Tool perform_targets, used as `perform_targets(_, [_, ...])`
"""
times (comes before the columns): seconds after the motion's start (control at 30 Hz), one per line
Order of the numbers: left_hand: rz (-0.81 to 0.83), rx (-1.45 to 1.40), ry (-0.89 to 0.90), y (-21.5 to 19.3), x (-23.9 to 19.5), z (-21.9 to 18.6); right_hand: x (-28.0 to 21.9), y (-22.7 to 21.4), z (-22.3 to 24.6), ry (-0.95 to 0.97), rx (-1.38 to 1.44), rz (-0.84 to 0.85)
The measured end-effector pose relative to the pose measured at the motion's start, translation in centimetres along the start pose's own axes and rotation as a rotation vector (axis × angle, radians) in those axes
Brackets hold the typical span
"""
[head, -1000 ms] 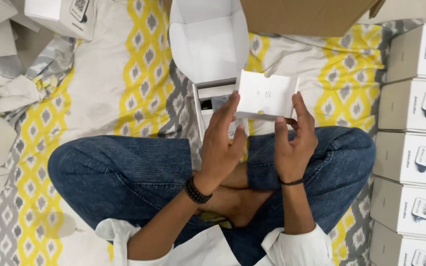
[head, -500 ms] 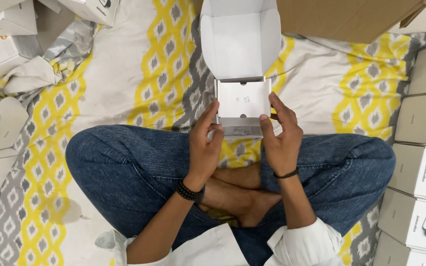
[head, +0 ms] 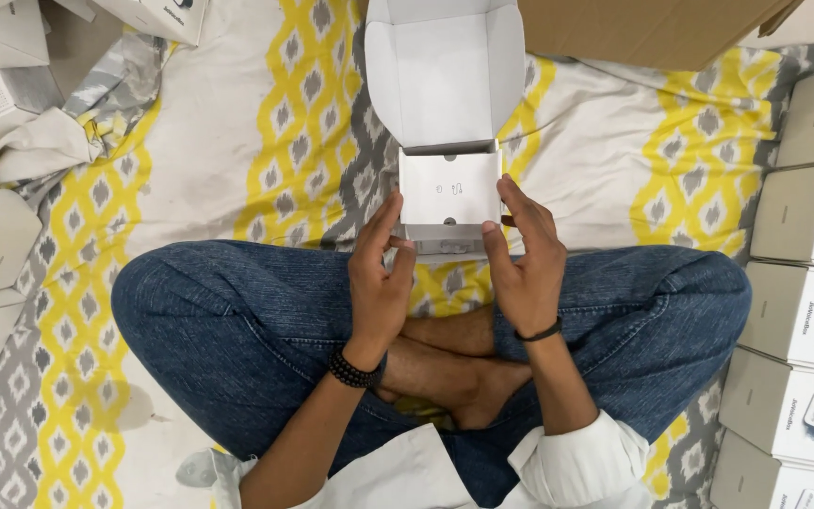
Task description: The person unboxes electronic handheld devices and organizes the items.
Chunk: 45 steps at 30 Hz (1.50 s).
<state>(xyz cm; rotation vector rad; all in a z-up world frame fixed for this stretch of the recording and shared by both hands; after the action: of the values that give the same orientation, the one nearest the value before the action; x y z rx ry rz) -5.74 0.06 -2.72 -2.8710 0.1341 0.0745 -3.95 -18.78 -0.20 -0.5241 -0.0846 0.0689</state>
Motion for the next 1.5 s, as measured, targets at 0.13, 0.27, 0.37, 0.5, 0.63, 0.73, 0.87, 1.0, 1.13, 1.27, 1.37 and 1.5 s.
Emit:
perform_targets(0.13, [-0.004,-0.026,-0.135,0.2,0.1,1.0,0.1,0.1,-0.5,0.016,0.043,0.010])
perform_targets(0.27, [-0.034,0.022,-0.047,0.1,-0.2,0.9,0.0,0.3,-0.4,0.000,0.011,0.009])
perform_targets(0.37, [-0.043,0.067,-0.012,0.1,-0.2,0.9,0.0,0.4,-0.6,-0.006,0.008,0.006])
perform_targets(0.5, [-0.060,0.068,-0.008,0.2,-0.4,0.9,-0.3,0.4,-1.2,-0.030,-0.060,-0.011])
perform_targets(0.63, [-0.071,0.129,0.107,0.2,-0.5,0.3,-0.2,0.4,-1.0,-0.021,-0.065,-0.021])
perform_targets(0.73, [-0.057,0.136,0.035,0.5,0.0,1.0,0.0,0.7,-2.4,0.042,-0.032,-0.014])
perform_targets(0.87, [0.004,0.296,-0.015,1.4,0.3,2.7,-0.1,1.6,-4.7,0.119,-0.079,0.033])
perform_targets(1.0, [0.046,0.436,-0.024,1.9,1.2,3.9,-0.2,2.2,-5.5,0.004,-0.249,0.084])
perform_targets(1.13, [0.048,0.687,-0.051,1.9,2.1,2.9,-0.3,3.3,-5.3,-0.023,-0.281,0.125])
perform_targets(1.27, [0.082,0.970,0.007,2.3,4.5,2.2,-0.3,3.7,-5.3,0.002,-0.282,0.160])
perform_targets(1.37, [0.076,1.054,0.022,2.7,6.3,2.6,-0.2,3.5,-5.8,0.034,-0.268,0.174])
perform_targets(1.5, [0.083,1.019,0.065,2.6,7.0,2.5,0.6,2.5,-7.2,0.083,-0.198,0.165])
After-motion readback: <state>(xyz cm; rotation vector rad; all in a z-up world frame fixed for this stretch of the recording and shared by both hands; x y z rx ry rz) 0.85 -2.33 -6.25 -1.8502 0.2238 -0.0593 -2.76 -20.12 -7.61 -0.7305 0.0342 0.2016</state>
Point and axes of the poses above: each hand's wrist, its own x-axis towards the middle knuckle, its own y-axis out of the palm, z = x × y, the point moved 5 cm from there along x, towards the middle knuckle, and after that the axes turned 10 degrees about z, right-handed, at the moved point
